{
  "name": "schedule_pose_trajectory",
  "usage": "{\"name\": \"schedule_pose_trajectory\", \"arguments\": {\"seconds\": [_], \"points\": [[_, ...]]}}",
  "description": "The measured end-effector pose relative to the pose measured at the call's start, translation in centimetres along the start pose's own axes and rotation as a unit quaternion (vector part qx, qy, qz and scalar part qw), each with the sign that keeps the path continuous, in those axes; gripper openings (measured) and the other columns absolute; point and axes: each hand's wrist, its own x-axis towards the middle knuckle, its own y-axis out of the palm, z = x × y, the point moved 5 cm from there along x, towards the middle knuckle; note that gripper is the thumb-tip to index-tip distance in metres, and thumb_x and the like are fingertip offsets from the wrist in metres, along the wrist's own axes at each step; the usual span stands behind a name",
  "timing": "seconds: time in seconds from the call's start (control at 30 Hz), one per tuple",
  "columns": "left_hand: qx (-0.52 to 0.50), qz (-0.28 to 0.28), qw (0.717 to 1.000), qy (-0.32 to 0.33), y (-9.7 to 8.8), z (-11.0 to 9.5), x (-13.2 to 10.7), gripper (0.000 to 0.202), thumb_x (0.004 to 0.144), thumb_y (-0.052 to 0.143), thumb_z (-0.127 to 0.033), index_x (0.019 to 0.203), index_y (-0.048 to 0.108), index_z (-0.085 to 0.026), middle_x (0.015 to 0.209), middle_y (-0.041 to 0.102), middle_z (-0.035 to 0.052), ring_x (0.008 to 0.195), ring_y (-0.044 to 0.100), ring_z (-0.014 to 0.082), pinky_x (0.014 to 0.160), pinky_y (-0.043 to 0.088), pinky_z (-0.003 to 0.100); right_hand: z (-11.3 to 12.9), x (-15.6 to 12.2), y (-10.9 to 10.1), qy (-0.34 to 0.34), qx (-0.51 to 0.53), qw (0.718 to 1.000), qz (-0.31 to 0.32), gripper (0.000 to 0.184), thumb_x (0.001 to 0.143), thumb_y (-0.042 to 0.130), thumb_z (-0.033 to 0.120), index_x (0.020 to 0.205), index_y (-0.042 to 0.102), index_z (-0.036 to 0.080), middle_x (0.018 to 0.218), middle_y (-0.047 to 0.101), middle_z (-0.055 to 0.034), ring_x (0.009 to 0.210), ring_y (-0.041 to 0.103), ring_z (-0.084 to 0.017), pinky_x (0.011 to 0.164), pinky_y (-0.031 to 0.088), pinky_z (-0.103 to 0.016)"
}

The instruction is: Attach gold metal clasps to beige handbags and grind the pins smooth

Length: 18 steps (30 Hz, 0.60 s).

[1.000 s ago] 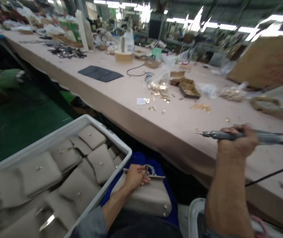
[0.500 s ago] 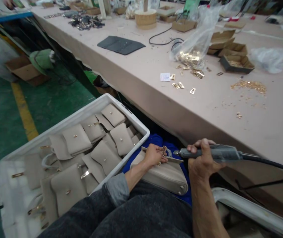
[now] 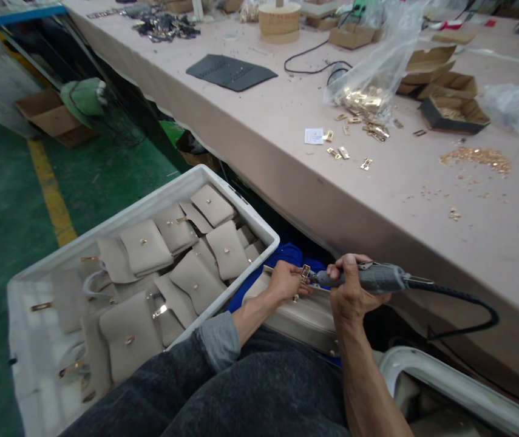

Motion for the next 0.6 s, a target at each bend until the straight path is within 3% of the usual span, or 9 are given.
{"name": "schedule_pose_trajectory", "arguments": {"seconds": [0.17,0.47,0.6], "points": [[0.001,-0.002,1.000,0.007,0.0,0.0,0.1,0.018,0.084,0.060,-0.002,0.092,0.076,-0.003,0.084,0.077,0.0164,0.065,0.076,0.0208,0.054,0.060,0.023,-0.4,-0.1,0.2,-0.005,-0.011,1.000,0.010,0.027,0.082,0.083,0.030,0.083,0.060,0.017,0.068,0.058,0.0029,0.049,0.054,-0.012,0.051,0.051,-0.029],[-0.010,0.006,1.000,0.015,-0.2,0.1,0.0,0.012,0.086,0.071,-0.013,0.093,0.076,-0.004,0.083,0.077,0.0169,0.066,0.076,0.0224,0.056,0.060,0.025,0.2,-0.9,1.1,-0.031,-0.051,0.996,0.061,0.024,0.086,0.080,0.033,0.084,0.064,0.015,0.063,0.058,0.0021,0.047,0.055,-0.012,0.050,0.050,-0.028],[0.005,0.000,1.000,0.021,-0.2,0.0,0.0,0.009,0.085,0.070,-0.011,0.080,0.075,-0.006,0.074,0.074,0.0130,0.063,0.074,0.0209,0.056,0.060,0.025,-0.5,-1.5,1.3,-0.002,-0.085,0.991,0.103,0.027,0.083,0.083,0.035,0.089,0.065,0.015,0.068,0.062,0.0005,0.049,0.058,-0.012,0.050,0.052,-0.027]]}}
